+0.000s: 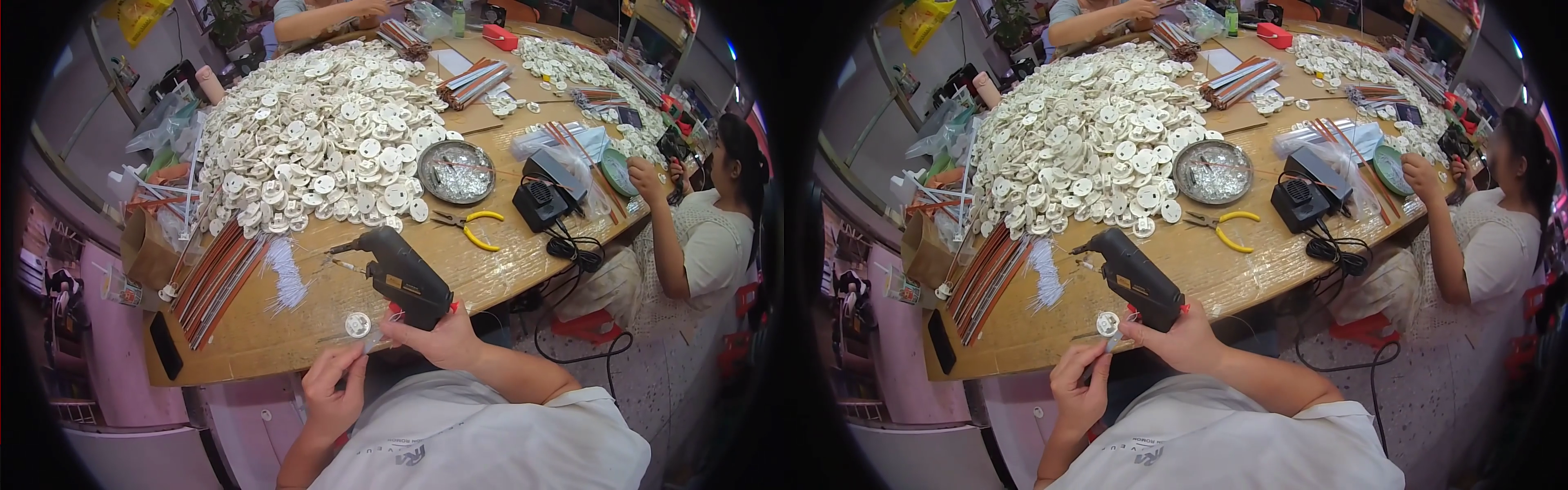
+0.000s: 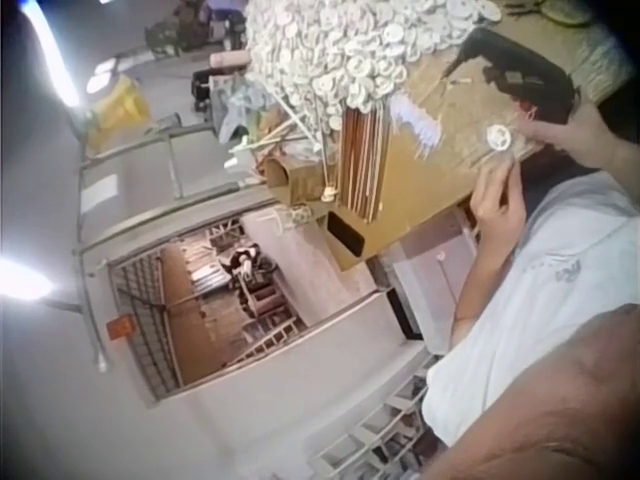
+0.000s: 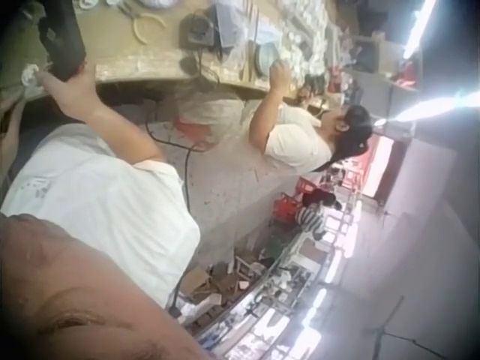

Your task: Applying hot glue to small white plastic parts and attaching them to a central base.

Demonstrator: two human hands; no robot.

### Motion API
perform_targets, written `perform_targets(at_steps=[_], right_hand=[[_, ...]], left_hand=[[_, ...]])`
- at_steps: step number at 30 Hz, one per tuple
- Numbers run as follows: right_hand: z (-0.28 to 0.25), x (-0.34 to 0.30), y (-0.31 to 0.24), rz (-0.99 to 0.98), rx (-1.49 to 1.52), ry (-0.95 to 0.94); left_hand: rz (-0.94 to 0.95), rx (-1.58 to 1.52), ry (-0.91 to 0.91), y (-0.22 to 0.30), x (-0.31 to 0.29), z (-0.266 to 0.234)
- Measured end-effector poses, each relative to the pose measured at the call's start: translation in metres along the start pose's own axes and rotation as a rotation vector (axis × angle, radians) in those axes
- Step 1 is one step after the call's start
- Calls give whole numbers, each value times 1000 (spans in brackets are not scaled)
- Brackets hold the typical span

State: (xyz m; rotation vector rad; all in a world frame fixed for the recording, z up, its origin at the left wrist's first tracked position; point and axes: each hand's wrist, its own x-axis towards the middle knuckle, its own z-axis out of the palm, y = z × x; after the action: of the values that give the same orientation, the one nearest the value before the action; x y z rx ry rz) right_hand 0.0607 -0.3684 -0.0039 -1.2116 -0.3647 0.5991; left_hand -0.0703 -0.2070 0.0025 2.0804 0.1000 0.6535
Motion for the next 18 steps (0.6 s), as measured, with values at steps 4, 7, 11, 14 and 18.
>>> perform_targets(at_steps=[4, 7, 11, 14, 18], right_hand=[[0, -2, -4, -41, 23, 64], [-1, -3, -2, -57, 58, 108], [3, -10, -1, -32, 12, 33], [7, -13, 7, -164, -85, -80], [5, -13, 11, -283, -300, -115]], left_hand=[[-52, -19, -16, -3, -4, -3], [-64, -27, -64, -11, -8, -6], [-261, -140, -149, -12, -11, -6], [-195, -198, -139, -11, -5, 1], [-180, -238, -189, -15, 6, -1]])
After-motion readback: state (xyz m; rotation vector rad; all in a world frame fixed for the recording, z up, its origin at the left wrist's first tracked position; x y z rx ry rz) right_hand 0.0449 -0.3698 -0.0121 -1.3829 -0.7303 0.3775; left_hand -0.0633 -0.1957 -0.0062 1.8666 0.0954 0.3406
